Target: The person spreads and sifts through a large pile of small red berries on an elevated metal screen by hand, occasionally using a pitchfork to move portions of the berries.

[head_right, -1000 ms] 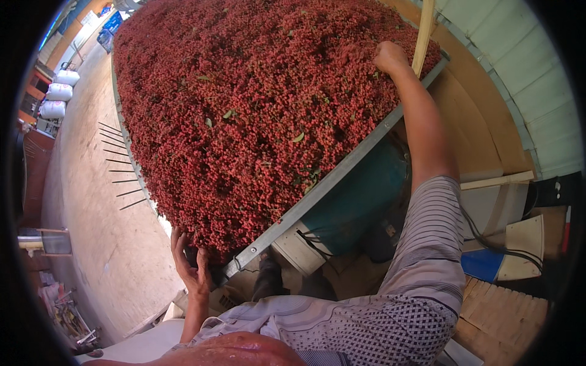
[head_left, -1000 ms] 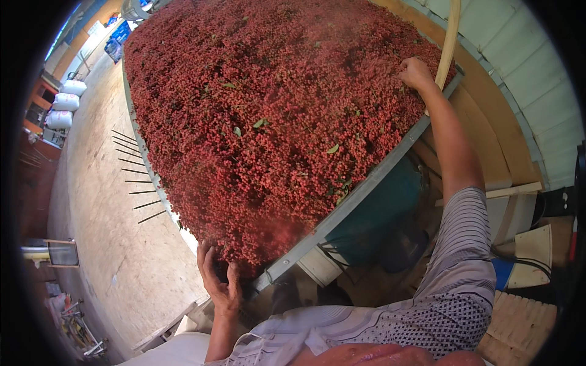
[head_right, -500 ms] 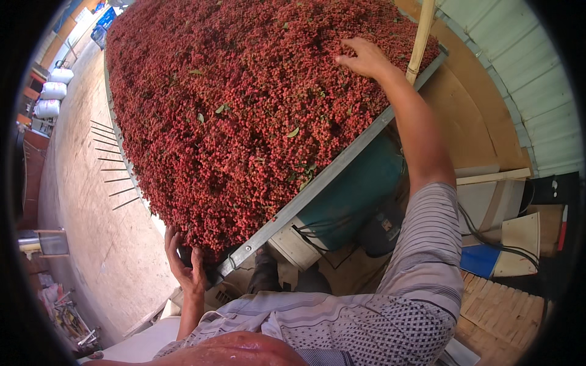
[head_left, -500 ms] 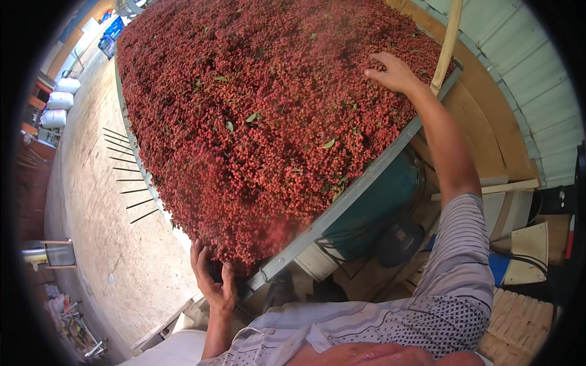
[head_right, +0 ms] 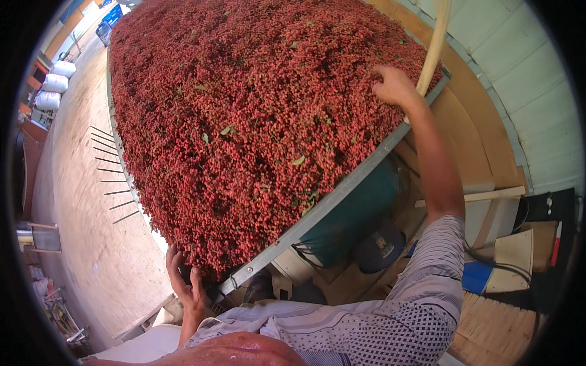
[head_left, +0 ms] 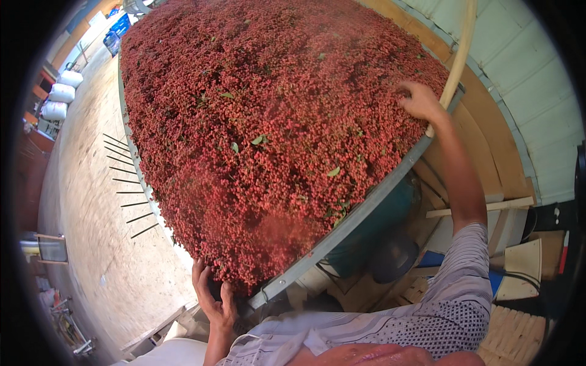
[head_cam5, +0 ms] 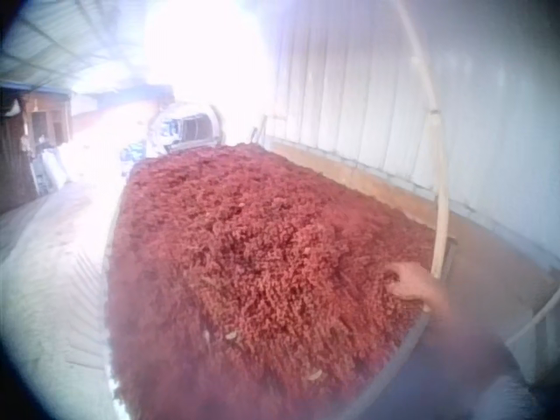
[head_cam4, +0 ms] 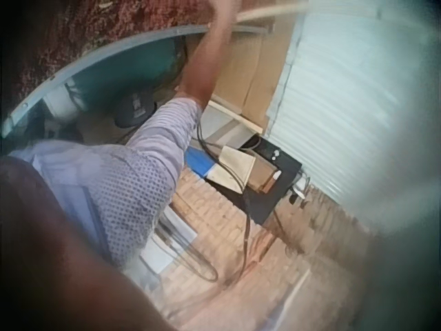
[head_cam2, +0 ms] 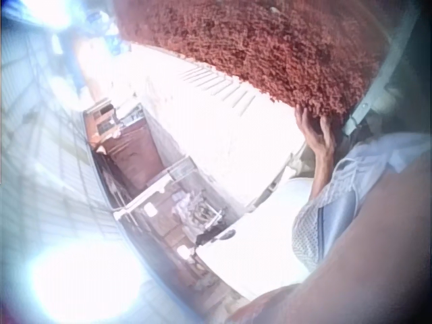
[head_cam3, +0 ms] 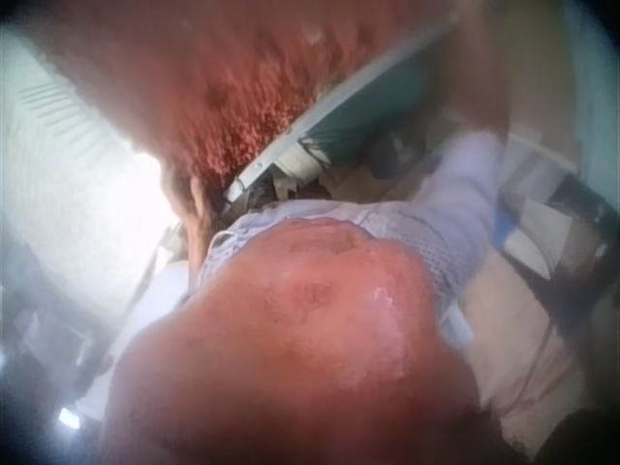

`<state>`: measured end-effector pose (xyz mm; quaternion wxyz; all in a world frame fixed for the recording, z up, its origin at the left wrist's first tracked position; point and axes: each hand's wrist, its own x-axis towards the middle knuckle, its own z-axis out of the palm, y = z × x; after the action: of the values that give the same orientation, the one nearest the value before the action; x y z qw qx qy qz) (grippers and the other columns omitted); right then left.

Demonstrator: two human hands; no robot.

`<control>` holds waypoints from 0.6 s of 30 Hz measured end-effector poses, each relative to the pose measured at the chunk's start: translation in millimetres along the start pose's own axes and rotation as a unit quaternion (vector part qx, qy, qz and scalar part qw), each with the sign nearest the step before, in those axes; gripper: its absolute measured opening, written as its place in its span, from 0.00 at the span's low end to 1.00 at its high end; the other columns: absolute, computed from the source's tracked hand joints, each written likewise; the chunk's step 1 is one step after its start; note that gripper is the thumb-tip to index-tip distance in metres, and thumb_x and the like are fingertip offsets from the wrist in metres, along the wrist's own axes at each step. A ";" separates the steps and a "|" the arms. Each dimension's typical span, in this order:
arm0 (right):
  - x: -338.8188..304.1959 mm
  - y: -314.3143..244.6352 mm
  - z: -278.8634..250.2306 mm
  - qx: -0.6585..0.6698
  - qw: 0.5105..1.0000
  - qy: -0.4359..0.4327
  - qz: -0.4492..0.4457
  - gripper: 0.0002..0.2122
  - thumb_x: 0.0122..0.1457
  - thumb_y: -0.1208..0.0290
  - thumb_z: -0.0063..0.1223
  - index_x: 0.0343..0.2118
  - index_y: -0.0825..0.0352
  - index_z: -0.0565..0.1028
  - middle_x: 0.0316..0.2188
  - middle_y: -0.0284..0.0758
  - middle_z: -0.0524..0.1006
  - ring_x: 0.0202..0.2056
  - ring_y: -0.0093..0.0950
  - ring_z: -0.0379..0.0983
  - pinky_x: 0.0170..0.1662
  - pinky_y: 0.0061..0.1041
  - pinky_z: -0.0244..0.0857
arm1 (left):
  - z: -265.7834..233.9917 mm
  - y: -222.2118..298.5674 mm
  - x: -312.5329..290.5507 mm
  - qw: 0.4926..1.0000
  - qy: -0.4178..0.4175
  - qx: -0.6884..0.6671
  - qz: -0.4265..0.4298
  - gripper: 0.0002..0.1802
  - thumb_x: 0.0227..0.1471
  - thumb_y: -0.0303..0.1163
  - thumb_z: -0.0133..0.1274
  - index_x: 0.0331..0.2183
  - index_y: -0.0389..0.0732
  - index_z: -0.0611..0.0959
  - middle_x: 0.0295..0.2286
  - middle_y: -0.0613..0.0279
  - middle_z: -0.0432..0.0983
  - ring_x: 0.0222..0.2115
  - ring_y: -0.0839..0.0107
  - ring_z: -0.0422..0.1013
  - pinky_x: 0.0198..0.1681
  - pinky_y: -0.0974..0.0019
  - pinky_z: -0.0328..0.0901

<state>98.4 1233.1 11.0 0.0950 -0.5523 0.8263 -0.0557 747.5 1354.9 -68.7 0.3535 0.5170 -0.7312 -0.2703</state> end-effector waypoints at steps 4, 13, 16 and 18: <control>65.4 -5.8 -10.6 0.053 0.989 0.130 0.046 0.43 0.55 0.53 0.65 0.70 0.61 0.55 0.68 0.45 0.60 0.65 0.47 0.60 0.66 0.49 0.59 | -2.5 2.3 1.0 1.000 -0.005 0.001 -0.013 0.28 0.58 0.38 0.54 0.54 0.29 0.72 0.60 0.36 0.61 0.63 0.43 0.58 0.66 0.47 0.51; 176.2 58.3 56.5 -0.043 0.987 0.148 0.044 0.40 0.58 0.52 0.64 0.69 0.57 0.57 0.62 0.46 0.66 0.61 0.44 0.67 0.61 0.50 0.67 | 2.0 -10.3 0.8 0.999 -0.013 -0.032 -0.024 0.32 0.59 0.41 0.53 0.58 0.31 0.68 0.63 0.38 0.57 0.66 0.47 0.53 0.67 0.48 0.47; 117.4 10.2 7.0 0.000 0.997 0.077 0.000 0.29 0.59 0.61 0.63 0.63 0.57 0.68 0.41 0.43 0.79 0.45 0.37 0.78 0.46 0.43 0.72 | -4.1 -2.2 -7.8 0.999 -0.016 -0.023 -0.027 0.32 0.61 0.40 0.51 0.60 0.31 0.66 0.64 0.40 0.56 0.66 0.49 0.52 0.68 0.49 0.46; 86.9 18.0 -12.6 0.020 0.992 0.117 -0.039 0.26 0.57 0.68 0.60 0.60 0.58 0.69 0.23 0.33 0.68 0.26 0.28 0.69 0.33 0.36 0.64 | -1.1 -2.5 -2.8 0.999 -0.012 -0.030 -0.014 0.32 0.61 0.39 0.51 0.60 0.31 0.66 0.64 0.40 0.55 0.66 0.49 0.52 0.68 0.49 0.46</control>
<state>47.0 1159.5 11.4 0.0064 -0.5715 0.8085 -0.1405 750.4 1356.8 -70.6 0.3563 0.5127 -0.7199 -0.3032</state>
